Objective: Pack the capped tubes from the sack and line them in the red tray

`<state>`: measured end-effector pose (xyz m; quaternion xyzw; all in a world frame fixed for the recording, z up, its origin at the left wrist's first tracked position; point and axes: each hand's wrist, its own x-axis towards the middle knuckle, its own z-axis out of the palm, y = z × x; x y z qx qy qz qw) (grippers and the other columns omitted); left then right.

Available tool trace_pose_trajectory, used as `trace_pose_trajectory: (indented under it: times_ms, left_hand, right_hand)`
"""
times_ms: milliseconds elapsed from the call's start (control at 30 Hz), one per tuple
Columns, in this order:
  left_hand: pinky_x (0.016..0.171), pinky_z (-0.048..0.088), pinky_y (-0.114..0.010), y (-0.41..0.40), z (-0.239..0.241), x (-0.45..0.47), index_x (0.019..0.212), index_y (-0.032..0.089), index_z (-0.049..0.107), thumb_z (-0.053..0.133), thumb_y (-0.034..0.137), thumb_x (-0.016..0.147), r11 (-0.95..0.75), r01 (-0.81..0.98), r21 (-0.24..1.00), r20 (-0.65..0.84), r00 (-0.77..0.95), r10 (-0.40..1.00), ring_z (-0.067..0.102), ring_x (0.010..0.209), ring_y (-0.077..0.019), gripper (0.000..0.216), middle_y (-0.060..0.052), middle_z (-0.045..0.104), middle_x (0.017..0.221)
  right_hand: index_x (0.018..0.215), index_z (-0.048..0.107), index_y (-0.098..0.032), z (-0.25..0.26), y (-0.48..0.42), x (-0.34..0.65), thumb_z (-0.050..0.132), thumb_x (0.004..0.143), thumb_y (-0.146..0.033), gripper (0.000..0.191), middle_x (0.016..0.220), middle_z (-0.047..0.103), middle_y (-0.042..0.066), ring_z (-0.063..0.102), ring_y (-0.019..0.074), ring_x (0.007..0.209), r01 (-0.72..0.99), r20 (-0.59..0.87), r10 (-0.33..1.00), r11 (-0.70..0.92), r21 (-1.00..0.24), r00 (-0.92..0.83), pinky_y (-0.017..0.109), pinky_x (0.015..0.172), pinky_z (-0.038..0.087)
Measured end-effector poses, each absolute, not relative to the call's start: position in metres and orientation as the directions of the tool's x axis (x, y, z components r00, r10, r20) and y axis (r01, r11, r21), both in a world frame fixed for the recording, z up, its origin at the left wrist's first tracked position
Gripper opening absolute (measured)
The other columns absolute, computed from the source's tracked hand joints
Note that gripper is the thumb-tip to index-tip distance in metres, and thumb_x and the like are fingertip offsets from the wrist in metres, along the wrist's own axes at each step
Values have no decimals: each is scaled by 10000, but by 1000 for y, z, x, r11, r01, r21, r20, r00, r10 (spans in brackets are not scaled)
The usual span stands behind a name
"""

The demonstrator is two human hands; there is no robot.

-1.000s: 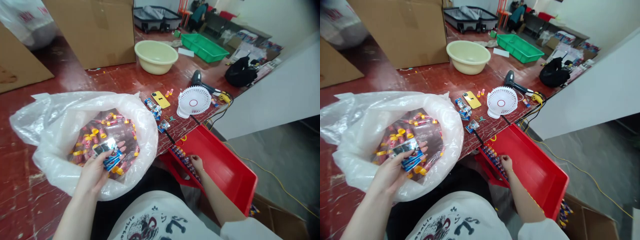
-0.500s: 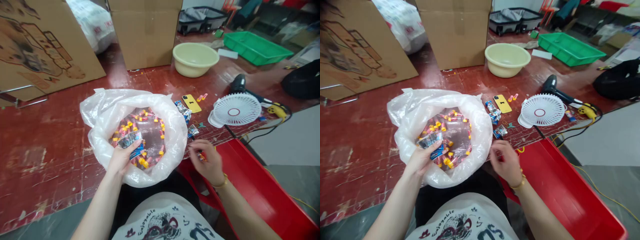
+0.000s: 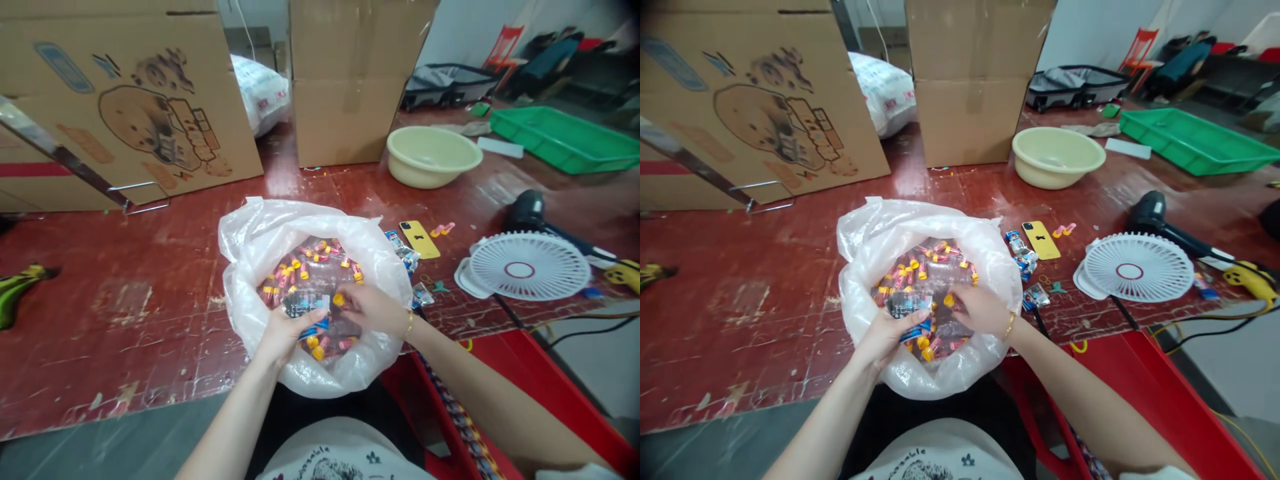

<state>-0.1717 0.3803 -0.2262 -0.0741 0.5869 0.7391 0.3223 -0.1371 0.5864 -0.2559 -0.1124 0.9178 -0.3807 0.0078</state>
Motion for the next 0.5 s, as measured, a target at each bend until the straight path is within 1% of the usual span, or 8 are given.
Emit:
trace_pose_trajectory:
  times_ms: [33,67,133,200,267,333,400,500]
  left_hand:
    - [593,544,-265,382,-228,-172,828,103,704,891,251,499,-106,-551,828,-475,-788,391,642,612,-159,407,-64,718,740]
    - [585,535,-260,383,-230,-171,806,110,698,890,240,499,-100,-541,835,-464,-791,400,633,603,-153,385,-49,708,716]
    - [567,518,-253,386,-233,-171,757,117,684,882,237,514,-72,-523,849,-447,-785,428,612,577,-143,336,-29,684,669]
    - [564,506,-248,389,-234,-169,724,123,673,873,246,534,-40,-485,874,-416,-787,456,601,575,-141,301,-21,674,651]
    - [583,500,-242,390,-234,-168,717,135,670,868,245,542,-16,-430,903,-374,-801,468,597,587,-136,286,-12,676,660]
    - [601,491,-231,390,-233,-166,722,146,666,866,244,546,3,-382,924,-338,-816,470,590,593,-127,284,1,673,665]
    - [593,480,-226,391,-233,-166,714,150,656,869,250,540,25,-365,931,-334,-821,462,579,578,-121,293,12,660,643]
    - [549,467,-235,391,-235,-165,703,145,649,871,272,531,50,-372,927,-352,-815,461,558,530,-122,308,13,645,602]
  right_hand:
    - [1072,547,-212,-246,589,-135,647,769,-162,323,700,564,-28,530,140,582,-187,109,-159,651,-736,-981,283,579,439]
    - [1123,499,-224,-236,591,-132,621,816,-209,330,716,563,-29,542,141,602,-184,162,-90,596,-781,-983,284,586,449]
    - [1099,453,-248,-222,590,-129,605,856,-259,287,775,570,-24,561,134,650,-233,289,54,459,-857,-956,282,619,474]
    - [1055,449,-260,-212,587,-128,609,863,-255,250,860,574,-11,569,127,702,-324,397,126,385,-864,-909,283,659,488]
    - [1051,461,-262,-205,585,-129,609,865,-239,238,919,566,0,564,128,742,-380,457,116,399,-835,-882,294,701,493]
    - [1053,476,-259,-201,583,-133,604,869,-243,225,921,563,4,559,133,756,-396,462,65,420,-817,-884,304,717,491]
    - [1034,490,-251,-199,582,-137,609,866,-259,206,887,557,0,549,130,735,-387,426,10,401,-831,-905,302,698,488]
    - [987,502,-241,-202,581,-141,646,845,-293,209,843,553,-8,535,115,679,-304,303,-47,257,-917,-952,286,637,481]
